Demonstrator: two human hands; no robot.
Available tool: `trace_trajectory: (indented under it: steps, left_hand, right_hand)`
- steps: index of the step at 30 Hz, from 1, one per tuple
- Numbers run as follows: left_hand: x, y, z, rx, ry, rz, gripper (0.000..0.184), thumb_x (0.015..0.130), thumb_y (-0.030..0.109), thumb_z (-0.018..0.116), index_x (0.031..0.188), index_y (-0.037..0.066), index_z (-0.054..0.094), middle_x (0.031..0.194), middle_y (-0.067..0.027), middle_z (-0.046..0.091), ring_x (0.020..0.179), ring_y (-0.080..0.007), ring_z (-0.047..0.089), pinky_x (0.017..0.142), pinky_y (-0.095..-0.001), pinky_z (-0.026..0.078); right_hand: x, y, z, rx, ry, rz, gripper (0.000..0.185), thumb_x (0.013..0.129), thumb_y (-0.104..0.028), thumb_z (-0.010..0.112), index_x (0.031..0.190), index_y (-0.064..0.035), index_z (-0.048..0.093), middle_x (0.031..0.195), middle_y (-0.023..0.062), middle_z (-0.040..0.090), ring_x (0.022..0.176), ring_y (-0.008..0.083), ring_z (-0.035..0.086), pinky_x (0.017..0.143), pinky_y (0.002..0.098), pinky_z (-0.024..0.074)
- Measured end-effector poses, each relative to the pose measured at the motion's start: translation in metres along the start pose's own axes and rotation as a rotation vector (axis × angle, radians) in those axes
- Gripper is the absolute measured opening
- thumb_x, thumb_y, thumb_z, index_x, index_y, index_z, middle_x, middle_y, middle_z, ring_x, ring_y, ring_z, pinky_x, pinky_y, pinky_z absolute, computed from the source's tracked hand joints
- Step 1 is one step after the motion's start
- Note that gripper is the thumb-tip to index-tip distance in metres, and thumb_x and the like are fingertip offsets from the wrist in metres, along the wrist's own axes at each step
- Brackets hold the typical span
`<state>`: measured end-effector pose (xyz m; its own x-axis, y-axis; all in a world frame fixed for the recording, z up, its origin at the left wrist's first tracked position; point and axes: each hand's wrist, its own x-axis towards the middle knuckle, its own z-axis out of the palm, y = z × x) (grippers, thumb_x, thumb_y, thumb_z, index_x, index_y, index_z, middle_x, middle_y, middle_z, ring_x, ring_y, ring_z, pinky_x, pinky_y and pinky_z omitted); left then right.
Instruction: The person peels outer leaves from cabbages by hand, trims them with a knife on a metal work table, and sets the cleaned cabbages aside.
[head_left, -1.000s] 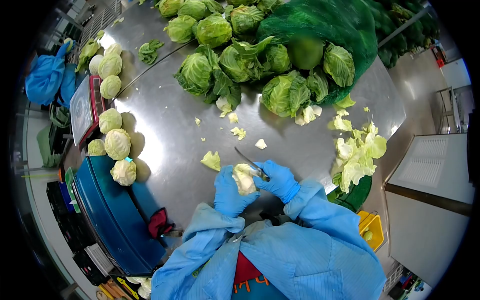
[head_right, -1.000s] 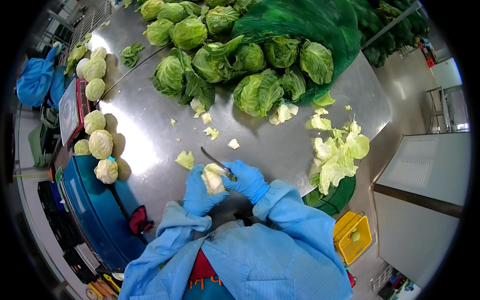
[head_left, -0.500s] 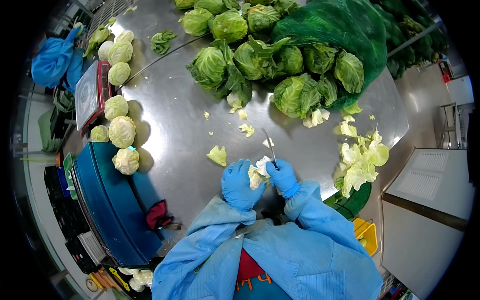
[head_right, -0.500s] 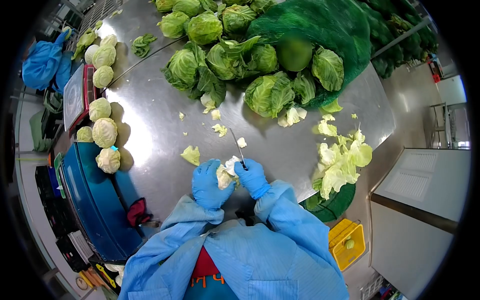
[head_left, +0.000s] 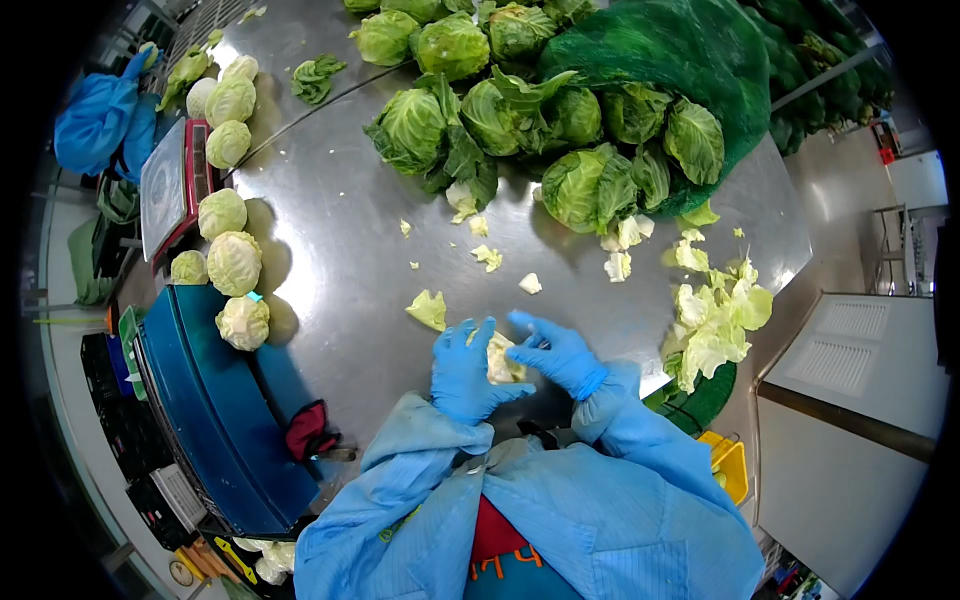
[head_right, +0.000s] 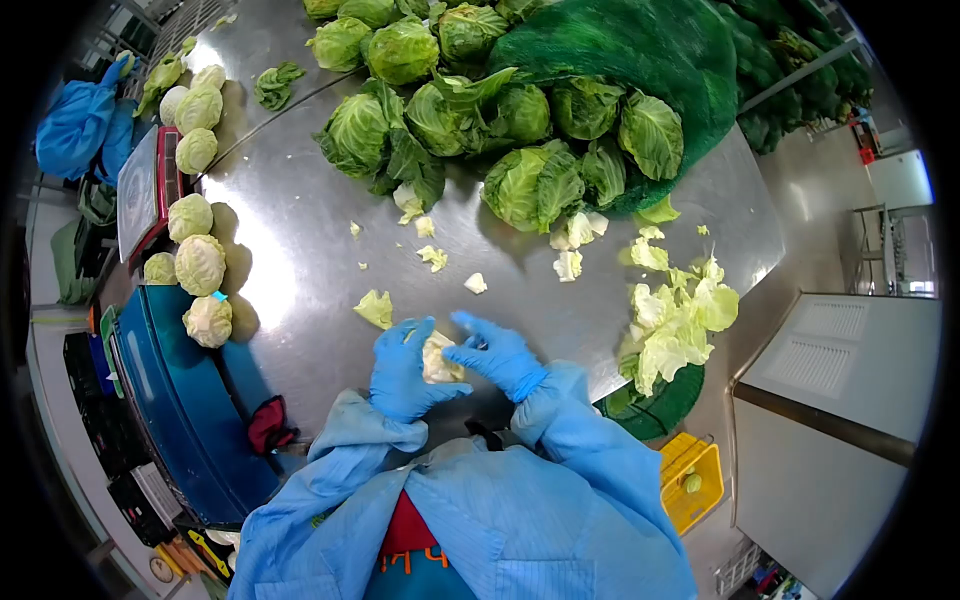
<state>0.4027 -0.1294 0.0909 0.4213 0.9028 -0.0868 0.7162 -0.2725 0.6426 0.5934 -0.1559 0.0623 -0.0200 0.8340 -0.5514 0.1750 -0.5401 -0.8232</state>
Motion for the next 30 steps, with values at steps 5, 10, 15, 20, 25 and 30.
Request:
trace_trajectory:
  steps: [5, 10, 15, 20, 25, 30]
  left_hand:
    - [0.004, -0.009, 0.011, 0.02, 0.043, 0.008, 0.091, 0.049, 0.042, 0.088, 0.125, 0.005, 0.055, 0.12, -0.0176, 0.055, 0.112, -0.0355, 0.05, 0.097, -0.046, 0.04]
    - [0.009, 0.0, 0.013, 0.007, 0.079, -0.046, 0.076, 0.054, 0.033, 0.085, 0.118, 0.004, 0.059, 0.116, -0.0163, 0.058, 0.108, -0.0346, 0.053, 0.092, -0.0444, 0.043]
    - [0.007, -0.013, 0.011, -0.096, 0.071, -0.026, 0.074, 0.054, 0.033, 0.086, 0.117, 0.006, 0.059, 0.113, -0.0156, 0.06, 0.107, -0.0338, 0.055, 0.092, -0.0443, 0.043]
    - [0.002, -0.043, -0.001, -0.385, 0.081, -0.061, 0.076, 0.053, 0.032, 0.09, 0.117, 0.006, 0.059, 0.113, -0.0134, 0.058, 0.108, -0.0325, 0.054, 0.096, -0.0434, 0.043]
    - [-0.009, -0.052, -0.004, -0.507, 0.102, -0.197, 0.095, 0.055, 0.028, 0.092, 0.131, 0.0, 0.042, 0.121, -0.0142, 0.05, 0.112, -0.0284, 0.051, 0.099, -0.0407, 0.042]
    - [-0.026, -0.064, -0.006, -0.602, -0.001, -0.351, 0.107, 0.054, 0.026, 0.093, 0.134, -0.001, 0.028, 0.124, -0.016, 0.044, 0.115, -0.0255, 0.049, 0.1, -0.0385, 0.043]
  right_hand:
    - [0.021, 0.031, 0.016, 0.48, -0.247, 0.069, 0.041, 0.09, -0.021, 0.067, 0.129, -0.0123, 0.059, 0.109, 0.0082, 0.067, 0.096, 0.0134, 0.062, 0.085, 0.0301, 0.0481]
    - [0.016, 0.012, 0.003, -0.402, -0.128, -0.304, 0.038, 0.094, -0.029, 0.058, 0.128, -0.0118, 0.059, 0.106, 0.0116, 0.066, 0.094, 0.0225, 0.064, 0.083, 0.0322, 0.0495]
    - [0.012, 0.004, 0.003, -0.599, -0.116, -0.329, 0.035, 0.095, -0.028, 0.055, 0.126, -0.0121, 0.059, 0.103, 0.013, 0.064, 0.091, 0.0288, 0.063, 0.083, 0.0335, 0.0494]
    - [0.025, 0.066, -0.021, -0.061, 0.184, -0.389, 0.031, 0.095, -0.023, 0.054, 0.125, -0.0141, 0.059, 0.095, 0.0106, 0.064, 0.086, 0.0237, 0.064, 0.078, 0.0352, 0.0504]
    - [0.02, 0.02, -0.073, -0.486, 0.7, -0.447, 0.041, 0.093, -0.018, 0.059, 0.134, -0.0156, 0.053, 0.101, 0.0087, 0.061, 0.084, 0.0184, 0.061, 0.074, 0.0318, 0.0503]
    - [0.017, 0.011, -0.035, -0.221, 0.273, -0.34, 0.048, 0.086, -0.02, 0.07, 0.132, -0.0135, 0.055, 0.092, 0.0046, 0.063, 0.079, 0.0132, 0.058, 0.072, 0.0273, 0.0491]
